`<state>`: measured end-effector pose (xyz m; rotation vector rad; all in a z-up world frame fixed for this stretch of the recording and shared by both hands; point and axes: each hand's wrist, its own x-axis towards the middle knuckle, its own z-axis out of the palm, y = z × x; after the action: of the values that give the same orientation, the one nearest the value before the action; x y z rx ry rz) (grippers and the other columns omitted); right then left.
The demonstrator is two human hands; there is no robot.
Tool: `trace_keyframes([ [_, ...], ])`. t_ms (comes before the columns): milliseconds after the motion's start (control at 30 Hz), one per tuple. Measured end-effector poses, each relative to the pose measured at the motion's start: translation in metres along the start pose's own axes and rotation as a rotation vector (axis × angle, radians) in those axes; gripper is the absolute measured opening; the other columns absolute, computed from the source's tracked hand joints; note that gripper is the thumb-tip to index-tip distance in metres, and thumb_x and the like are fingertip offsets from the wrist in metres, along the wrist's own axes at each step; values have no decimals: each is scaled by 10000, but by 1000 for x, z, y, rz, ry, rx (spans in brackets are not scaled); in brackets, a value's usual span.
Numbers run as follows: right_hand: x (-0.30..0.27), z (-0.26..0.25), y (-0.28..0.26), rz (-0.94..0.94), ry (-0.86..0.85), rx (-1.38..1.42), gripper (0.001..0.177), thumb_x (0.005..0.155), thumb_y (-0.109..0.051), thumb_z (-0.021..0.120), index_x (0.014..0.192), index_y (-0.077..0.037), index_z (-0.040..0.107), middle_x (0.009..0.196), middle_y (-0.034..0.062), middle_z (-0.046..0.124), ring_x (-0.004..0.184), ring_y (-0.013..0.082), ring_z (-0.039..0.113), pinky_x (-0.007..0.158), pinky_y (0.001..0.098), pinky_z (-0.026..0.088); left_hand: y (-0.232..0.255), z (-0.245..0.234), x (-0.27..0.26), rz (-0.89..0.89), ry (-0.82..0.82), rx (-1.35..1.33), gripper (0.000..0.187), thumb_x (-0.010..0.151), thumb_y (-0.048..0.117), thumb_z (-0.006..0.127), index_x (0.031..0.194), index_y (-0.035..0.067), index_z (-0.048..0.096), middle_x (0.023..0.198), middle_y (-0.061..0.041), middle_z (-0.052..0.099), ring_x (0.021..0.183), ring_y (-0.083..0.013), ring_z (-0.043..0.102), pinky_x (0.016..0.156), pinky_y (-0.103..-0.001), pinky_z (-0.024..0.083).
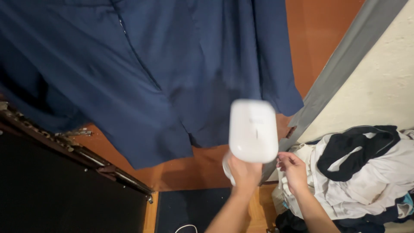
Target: Use a handheld garment steamer to remove wrinkles from a polo shirt and a skirt hanging on a rack.
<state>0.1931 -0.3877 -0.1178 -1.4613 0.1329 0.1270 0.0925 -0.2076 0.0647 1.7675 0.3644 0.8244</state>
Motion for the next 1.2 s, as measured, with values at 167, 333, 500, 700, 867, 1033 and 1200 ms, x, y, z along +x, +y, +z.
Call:
trace_keyframes([
  [167, -7, 27, -21, -40, -68, -50, 194, 970, -88, 627, 1120, -3, 716, 901, 56, 699, 714, 143, 620, 644, 273, 466, 41, -29, 55, 151, 135, -311, 272, 864, 144, 690, 1071, -32, 702, 983, -191, 788, 918, -346, 805, 780, -395, 600],
  [333, -9, 63, -46, -180, -100, -86, 277, 1021, -141, 620, 1270, -39, 687, 1019, 73, 659, 800, 162, 643, 698, 285, 487, -16, -32, 44, -3, 200, -45, 297, 819, 158, 714, 1059, -17, 729, 970, -218, 779, 950, -375, 770, 785, -416, 586],
  [500, -26, 95, -81, -359, -184, -286, 525, 883, -131, 700, 1391, -95, 574, 1292, 86, 577, 1035, 194, 625, 838, 323, 526, -94, -26, -16, -274, 31, 88, 340, 806, 235, 747, 1075, 28, 756, 985, -220, 773, 986, -392, 740, 822, -423, 568],
  [700, -15, 119, -81, -438, -271, -510, 610, 833, -123, 769, 1396, -109, 536, 1343, 113, 553, 1132, 227, 624, 925, 351, 509, -21, -67, 28, -133, 219, -63, 393, 825, 218, 733, 1149, -4, 715, 1060, -185, 781, 1027, -296, 772, 865, -379, 577],
  [867, 11, 95, -33, -488, -195, -515, 537, 853, 117, 506, 1341, -83, 609, 1307, 96, 636, 1097, 198, 668, 952, 323, 511, 64, -117, 102, 263, 379, -355, 378, 924, 174, 657, 1250, -17, 654, 1180, -153, 738, 1098, -255, 717, 969, -353, 557],
  [1033, 2, 93, -40, -444, -109, -342, 534, 858, 173, 480, 1309, -55, 652, 1254, 125, 654, 1075, 244, 631, 952, 336, 511, 15, -131, 110, 129, 300, -66, 339, 875, 187, 640, 1125, -33, 699, 1061, -173, 789, 1005, -268, 777, 874, -361, 568],
  [1200, -32, 118, -87, -512, -375, -472, 765, 722, 81, 627, 1448, -111, 485, 1427, 117, 480, 1255, 253, 530, 1043, 366, 440, -53, -99, 45, -80, 254, -16, 396, 822, 205, 681, 1146, -21, 715, 1073, -191, 791, 1034, -287, 773, 885, -379, 571],
])
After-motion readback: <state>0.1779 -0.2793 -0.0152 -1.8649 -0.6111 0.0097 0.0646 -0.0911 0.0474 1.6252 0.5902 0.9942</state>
